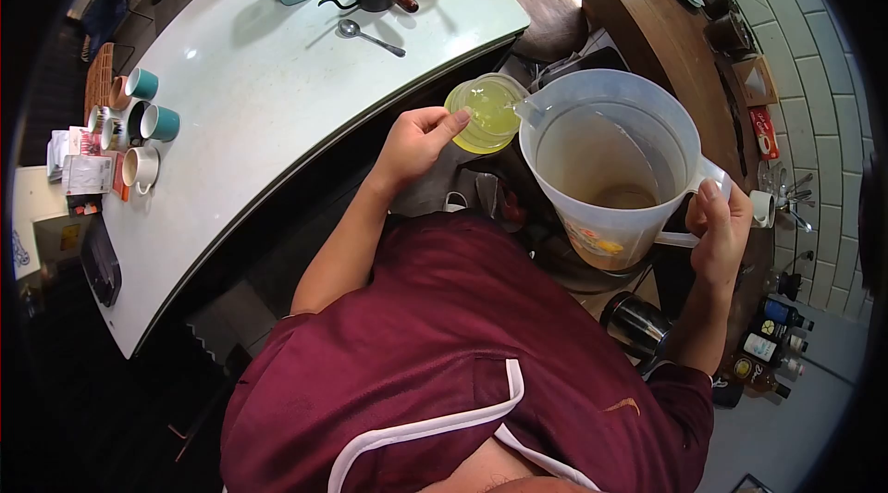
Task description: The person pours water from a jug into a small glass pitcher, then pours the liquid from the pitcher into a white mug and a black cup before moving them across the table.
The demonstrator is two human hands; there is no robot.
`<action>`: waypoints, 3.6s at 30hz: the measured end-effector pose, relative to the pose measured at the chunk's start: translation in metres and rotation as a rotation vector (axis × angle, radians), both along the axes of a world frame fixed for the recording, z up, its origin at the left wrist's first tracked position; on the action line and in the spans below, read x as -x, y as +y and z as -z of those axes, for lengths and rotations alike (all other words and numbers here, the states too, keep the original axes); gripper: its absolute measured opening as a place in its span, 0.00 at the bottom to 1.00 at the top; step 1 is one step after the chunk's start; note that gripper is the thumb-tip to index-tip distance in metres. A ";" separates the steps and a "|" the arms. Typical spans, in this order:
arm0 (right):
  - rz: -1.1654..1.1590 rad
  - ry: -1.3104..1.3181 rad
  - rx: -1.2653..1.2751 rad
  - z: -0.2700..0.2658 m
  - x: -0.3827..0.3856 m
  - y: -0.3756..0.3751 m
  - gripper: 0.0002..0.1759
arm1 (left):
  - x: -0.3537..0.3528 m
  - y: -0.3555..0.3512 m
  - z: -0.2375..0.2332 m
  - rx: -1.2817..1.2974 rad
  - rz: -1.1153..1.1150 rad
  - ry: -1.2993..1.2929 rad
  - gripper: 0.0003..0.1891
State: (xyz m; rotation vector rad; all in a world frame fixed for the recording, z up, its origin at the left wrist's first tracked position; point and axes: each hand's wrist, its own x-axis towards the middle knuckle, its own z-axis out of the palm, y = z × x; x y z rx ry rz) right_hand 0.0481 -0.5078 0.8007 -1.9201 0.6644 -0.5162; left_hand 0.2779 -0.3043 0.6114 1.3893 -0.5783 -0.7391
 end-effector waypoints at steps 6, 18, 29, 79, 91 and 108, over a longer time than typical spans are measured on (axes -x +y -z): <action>0.016 0.007 0.002 -0.001 0.001 0.002 0.14 | -0.006 -0.001 0.034 -0.057 0.022 -0.002 0.19; 0.021 0.015 0.039 0.006 0.004 0.001 0.14 | -0.001 0.000 0.001 -0.021 0.013 0.003 0.20; 0.032 -0.024 -0.018 0.002 0.005 0.005 0.15 | -0.008 -0.004 0.030 -0.081 0.032 0.007 0.17; 0.099 0.000 -0.016 -0.001 0.030 0.001 0.15 | 0.016 -0.032 0.048 -0.034 0.019 -0.001 0.23; 0.125 0.019 0.004 0.004 0.038 -0.004 0.17 | 0.020 -0.041 0.013 -0.004 0.121 0.011 0.19; 0.224 -0.171 -0.116 0.011 0.055 -0.019 0.17 | 0.023 -0.055 0.014 -0.034 0.104 0.093 0.21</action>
